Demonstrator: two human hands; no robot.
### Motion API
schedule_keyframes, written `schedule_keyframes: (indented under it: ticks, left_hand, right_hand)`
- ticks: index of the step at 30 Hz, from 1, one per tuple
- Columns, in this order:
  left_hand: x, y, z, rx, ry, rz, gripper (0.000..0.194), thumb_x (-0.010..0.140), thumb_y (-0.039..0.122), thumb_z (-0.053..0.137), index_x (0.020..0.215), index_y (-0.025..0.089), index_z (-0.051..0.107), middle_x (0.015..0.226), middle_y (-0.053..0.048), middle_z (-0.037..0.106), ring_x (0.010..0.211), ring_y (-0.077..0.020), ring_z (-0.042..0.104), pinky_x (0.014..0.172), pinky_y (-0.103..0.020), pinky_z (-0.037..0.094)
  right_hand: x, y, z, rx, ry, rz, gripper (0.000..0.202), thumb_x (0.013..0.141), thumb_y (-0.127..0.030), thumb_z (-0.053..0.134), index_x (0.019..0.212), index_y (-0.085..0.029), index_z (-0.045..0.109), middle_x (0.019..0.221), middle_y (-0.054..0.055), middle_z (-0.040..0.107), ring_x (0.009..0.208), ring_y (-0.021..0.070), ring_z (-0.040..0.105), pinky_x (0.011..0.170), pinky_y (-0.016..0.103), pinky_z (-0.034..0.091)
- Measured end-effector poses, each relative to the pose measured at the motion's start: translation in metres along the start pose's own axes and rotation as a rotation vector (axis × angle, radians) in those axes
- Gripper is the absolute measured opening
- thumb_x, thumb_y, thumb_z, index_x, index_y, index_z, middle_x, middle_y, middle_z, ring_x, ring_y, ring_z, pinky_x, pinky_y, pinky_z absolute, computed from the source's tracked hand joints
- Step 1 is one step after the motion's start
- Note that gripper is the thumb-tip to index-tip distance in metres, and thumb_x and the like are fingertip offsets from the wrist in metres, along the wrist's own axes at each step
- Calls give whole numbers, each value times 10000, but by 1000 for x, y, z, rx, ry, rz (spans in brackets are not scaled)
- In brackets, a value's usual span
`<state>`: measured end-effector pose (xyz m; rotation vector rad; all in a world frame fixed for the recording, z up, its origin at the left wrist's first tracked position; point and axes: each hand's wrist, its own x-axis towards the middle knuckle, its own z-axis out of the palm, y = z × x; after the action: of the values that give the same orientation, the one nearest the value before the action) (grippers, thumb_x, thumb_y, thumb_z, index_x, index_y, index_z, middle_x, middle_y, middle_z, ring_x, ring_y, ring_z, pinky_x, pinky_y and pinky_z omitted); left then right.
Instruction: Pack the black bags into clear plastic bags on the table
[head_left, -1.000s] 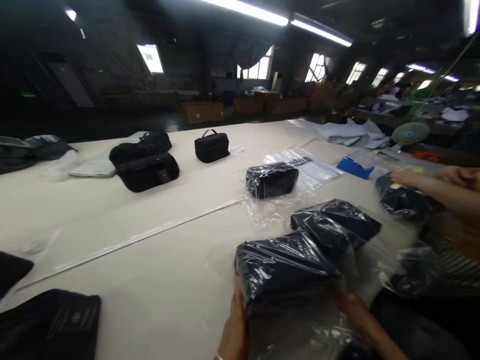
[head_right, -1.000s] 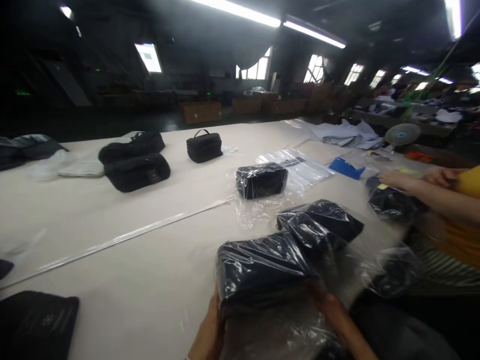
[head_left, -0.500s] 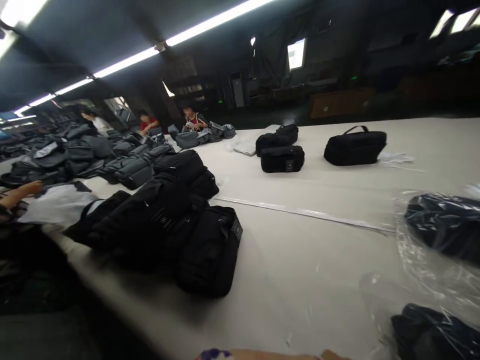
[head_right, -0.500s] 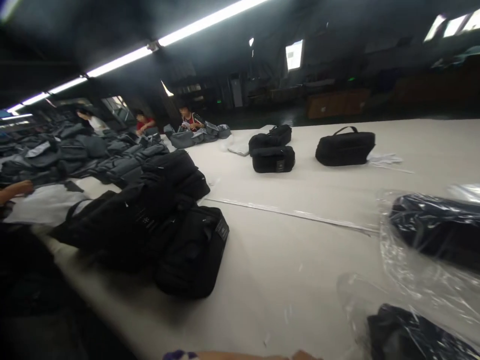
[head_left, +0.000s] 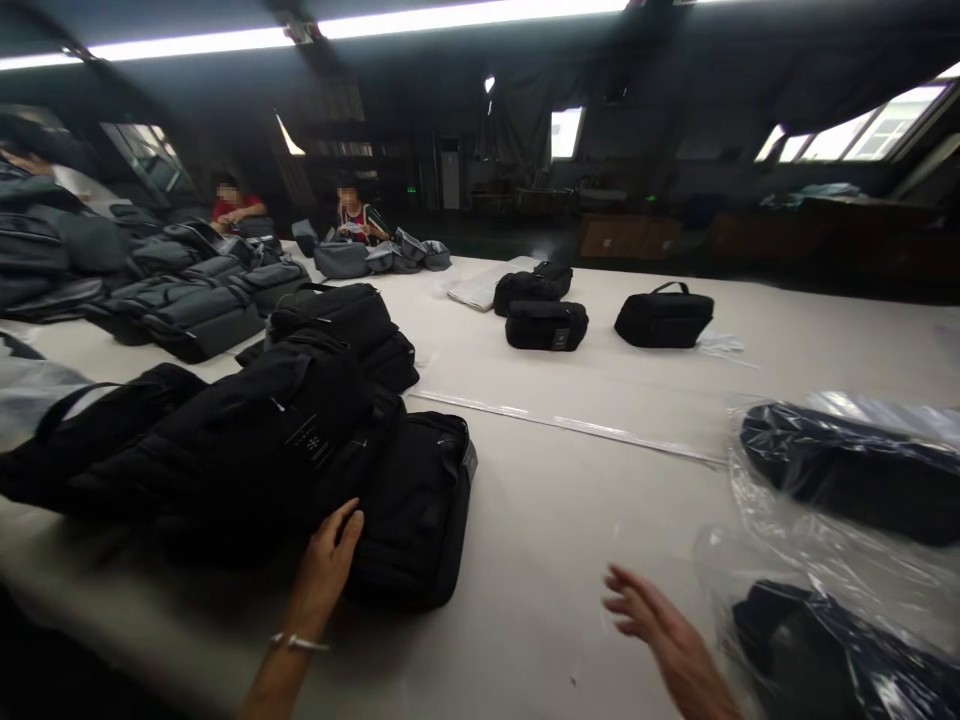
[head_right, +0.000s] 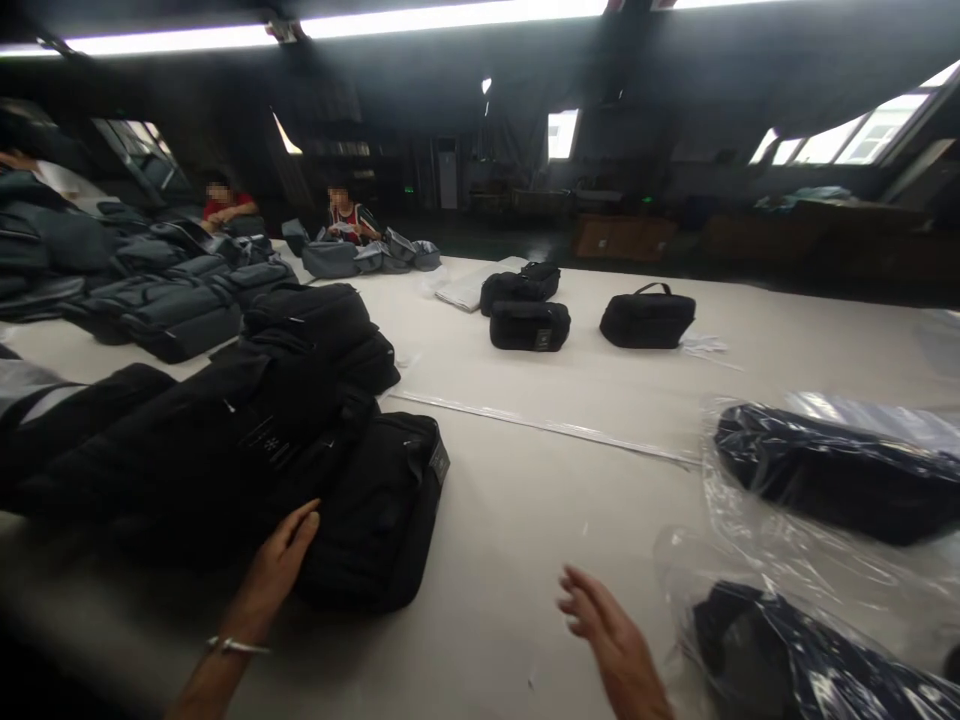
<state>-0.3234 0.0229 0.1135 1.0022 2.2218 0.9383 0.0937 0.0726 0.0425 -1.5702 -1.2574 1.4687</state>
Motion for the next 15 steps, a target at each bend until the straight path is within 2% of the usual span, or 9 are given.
schedule_keyframes:
  ticks: [2,4,6,7,8,10,13,15]
  left_hand:
    - [-7,-2,13,17,1,80,682,869,602,383,1342,126,505,1407,-162,533,1367,-324,423,1165,-518,297]
    - [-20,2,27,37,28,150,719,862,624,387,1357,112,484,1476,-179,447,1411,-333,353,1184,-532,256]
    - [-38,7,42,32,20,214,696,878,617,393,1376,137,463,1558,-159,322,1454,-316,269,1199,-513,236]
    - [-48,10,51,13,-9,243,672,896,597,393,1401,155,433,1582,-141,277,1466,-299,242,1204,-500,233]
    - [-58,12,61,-15,-53,269,648,916,570,390,1427,171,396,1591,-128,259,1470,-284,236,1205,-490,236]
    - [-77,14,86,-93,-149,307,618,942,524,385,1454,181,342,1567,-133,307,1455,-275,278,1196,-490,262]
    - [-105,19,126,-244,-277,320,584,940,498,397,1428,178,378,1520,-160,359,1412,-289,356,1111,-462,409]
    - [-117,28,145,-342,-423,326,570,926,471,437,1420,189,400,1516,-163,353,1357,-287,432,982,-402,527]
  right_hand:
    - [1,-16,38,89,-140,8,815,721,-793,591,1312,-231,590,1404,128,545,1261,329,529,1010,443,479]
    - [8,-36,79,176,-267,32,903,737,-823,533,1410,-223,486,1525,116,399,1376,304,403,1094,432,395]
    - [17,-53,108,222,-321,38,906,777,-816,486,1462,-228,406,1569,104,319,1422,278,329,1124,425,351]
    - [21,-60,115,227,-324,17,883,797,-799,481,1465,-228,399,1567,100,324,1426,270,321,1134,422,334]
    - [26,-65,117,209,-305,-21,854,809,-776,493,1457,-226,410,1556,97,348,1423,265,329,1147,420,314]
    - [35,-74,106,104,-232,-104,795,811,-730,544,1411,-214,475,1503,98,438,1392,268,378,1162,417,288]
    - [50,-85,65,-127,-153,-168,681,802,-683,579,1293,-211,597,1366,97,584,1289,290,497,1120,430,343]
    - [58,-93,33,-283,-131,-195,568,806,-629,596,1196,-222,663,1263,82,654,1208,291,560,1074,428,384]
